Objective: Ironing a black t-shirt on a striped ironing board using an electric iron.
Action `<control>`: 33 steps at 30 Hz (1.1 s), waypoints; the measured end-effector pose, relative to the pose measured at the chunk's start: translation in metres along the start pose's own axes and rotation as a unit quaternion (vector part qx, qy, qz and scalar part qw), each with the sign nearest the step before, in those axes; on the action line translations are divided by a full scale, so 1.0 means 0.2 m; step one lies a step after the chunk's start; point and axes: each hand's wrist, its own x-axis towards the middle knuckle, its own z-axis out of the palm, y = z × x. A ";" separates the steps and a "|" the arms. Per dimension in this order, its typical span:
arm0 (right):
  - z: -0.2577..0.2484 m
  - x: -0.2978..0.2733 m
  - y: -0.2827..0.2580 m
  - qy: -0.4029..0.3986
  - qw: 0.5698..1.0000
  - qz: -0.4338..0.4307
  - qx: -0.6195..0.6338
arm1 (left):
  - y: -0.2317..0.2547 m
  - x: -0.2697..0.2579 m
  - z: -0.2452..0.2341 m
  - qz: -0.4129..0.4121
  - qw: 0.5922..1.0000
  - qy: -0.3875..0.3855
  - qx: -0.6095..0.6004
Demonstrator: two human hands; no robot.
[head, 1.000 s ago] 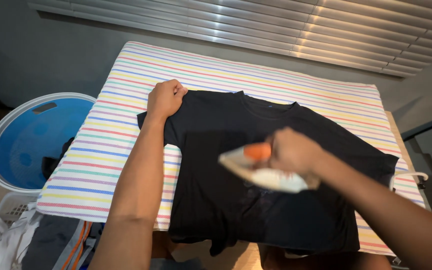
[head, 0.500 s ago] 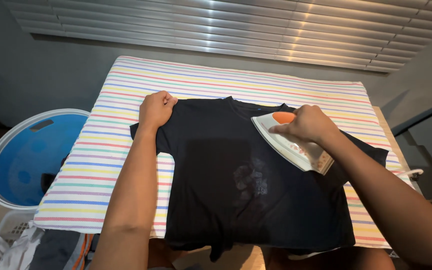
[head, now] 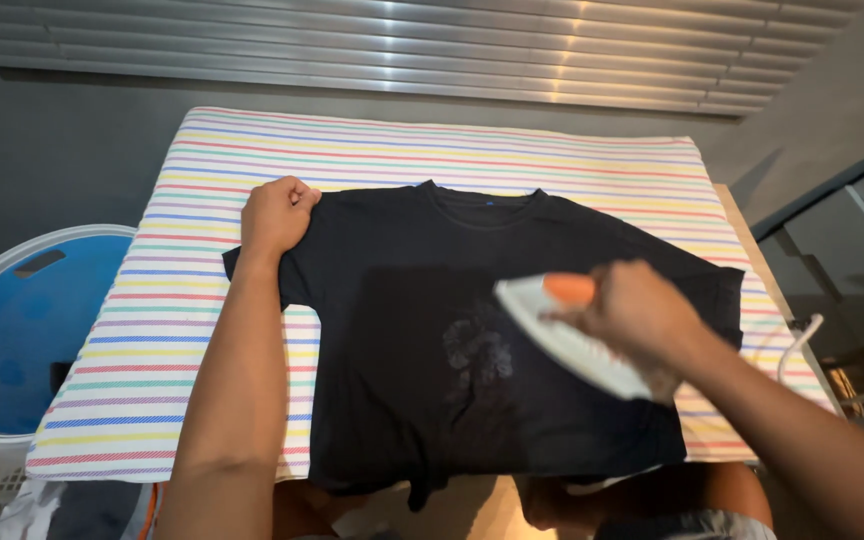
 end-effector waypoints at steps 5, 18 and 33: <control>-0.11 0.16 0.08 0.020 0.996 0.072 0.044 | 0.02 0.00 0.00 -0.005 1.000 0.000 0.019; -0.09 0.04 0.17 0.068 0.997 -0.014 0.041 | 0.78 -0.38 0.12 0.179 0.971 -0.075 0.136; -0.22 0.52 0.48 0.059 0.992 0.078 0.084 | 0.67 -0.42 0.40 0.185 0.938 -0.207 0.206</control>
